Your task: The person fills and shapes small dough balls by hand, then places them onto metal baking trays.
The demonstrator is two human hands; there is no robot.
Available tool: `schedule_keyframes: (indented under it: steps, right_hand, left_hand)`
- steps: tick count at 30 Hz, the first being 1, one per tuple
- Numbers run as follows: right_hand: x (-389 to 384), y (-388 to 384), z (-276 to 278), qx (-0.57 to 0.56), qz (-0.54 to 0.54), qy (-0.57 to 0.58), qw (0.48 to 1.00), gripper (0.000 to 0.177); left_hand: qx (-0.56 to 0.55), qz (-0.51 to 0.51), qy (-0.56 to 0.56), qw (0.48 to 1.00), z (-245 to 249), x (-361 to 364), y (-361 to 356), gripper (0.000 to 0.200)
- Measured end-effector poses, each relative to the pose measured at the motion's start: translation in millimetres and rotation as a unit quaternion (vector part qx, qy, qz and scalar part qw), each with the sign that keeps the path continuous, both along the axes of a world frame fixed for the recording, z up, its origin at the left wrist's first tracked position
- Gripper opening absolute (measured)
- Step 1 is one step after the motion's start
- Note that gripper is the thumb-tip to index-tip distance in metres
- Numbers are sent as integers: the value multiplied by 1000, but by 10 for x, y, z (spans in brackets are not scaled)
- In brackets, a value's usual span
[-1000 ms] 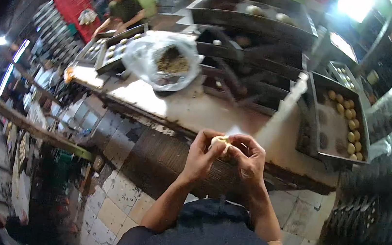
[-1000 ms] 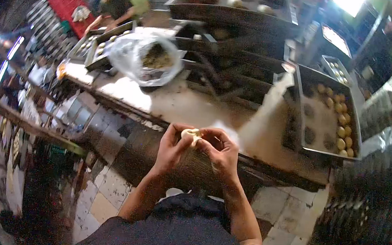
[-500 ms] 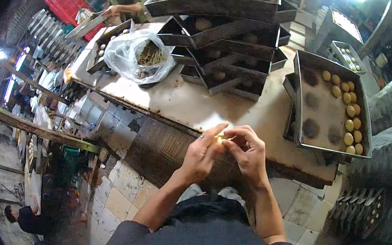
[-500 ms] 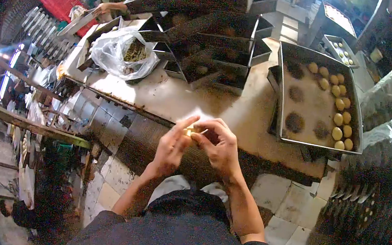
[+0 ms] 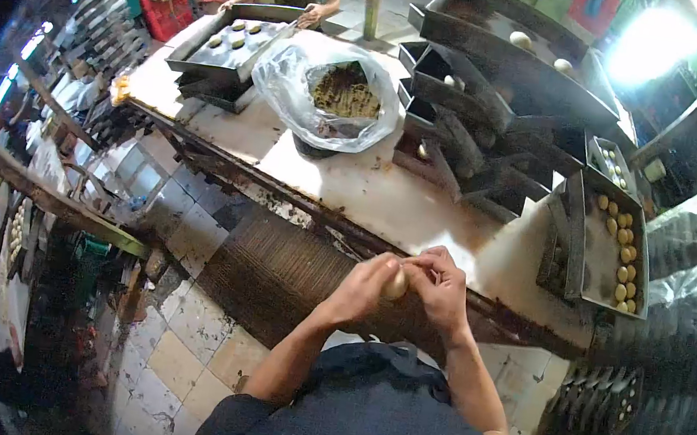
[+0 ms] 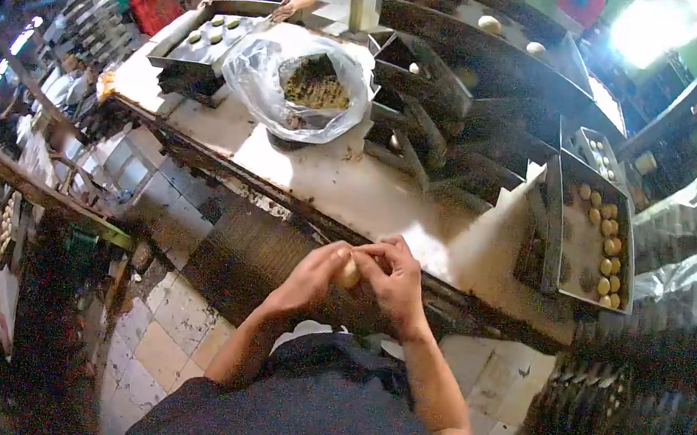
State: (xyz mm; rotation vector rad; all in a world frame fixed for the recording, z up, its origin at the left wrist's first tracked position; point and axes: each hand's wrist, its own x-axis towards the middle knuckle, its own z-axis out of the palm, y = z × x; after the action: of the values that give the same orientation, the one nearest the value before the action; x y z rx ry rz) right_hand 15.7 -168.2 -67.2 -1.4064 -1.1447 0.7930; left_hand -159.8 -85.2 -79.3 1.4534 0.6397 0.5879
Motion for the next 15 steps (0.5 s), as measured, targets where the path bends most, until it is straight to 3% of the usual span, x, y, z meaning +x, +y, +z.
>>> schedule_keyframes:
  steps: [1,2,4,5,8,11,13,15]
  right_hand:
    - [-55,55,65,-36,51,161,985,19]
    - [-102,119,64,-32,52,107,992,20]
    - [-107,217,-4,-35,46,57,997,17]
    - [-42,254,-77,33,74,55,995,22]
    - [-47,209,-48,-27,3,225,974,32]
    - [-8,215,-32,8,-83,338,937,43]
    - [-29,136,36,28,-107,474,874,41]
    - [-29,195,144,53,-147,497,854,38]
  left_hand:
    - [-37,4,-36,999,57,-56,81,37]
    - [-195,19,-80,977,157,-125,80,36]
    - [-68,-12,-58,996,100,-124,213,37]
    - [-33,-26,-75,996,215,-104,227,36]
    - [75,-157,78,982,398,55,427,29]
    - [337,-49,20,940,201,455,456,21]
    - [401,14,-10,916,226,789,441,15]
    - [440,45,-48,896,253,1123,446,15]
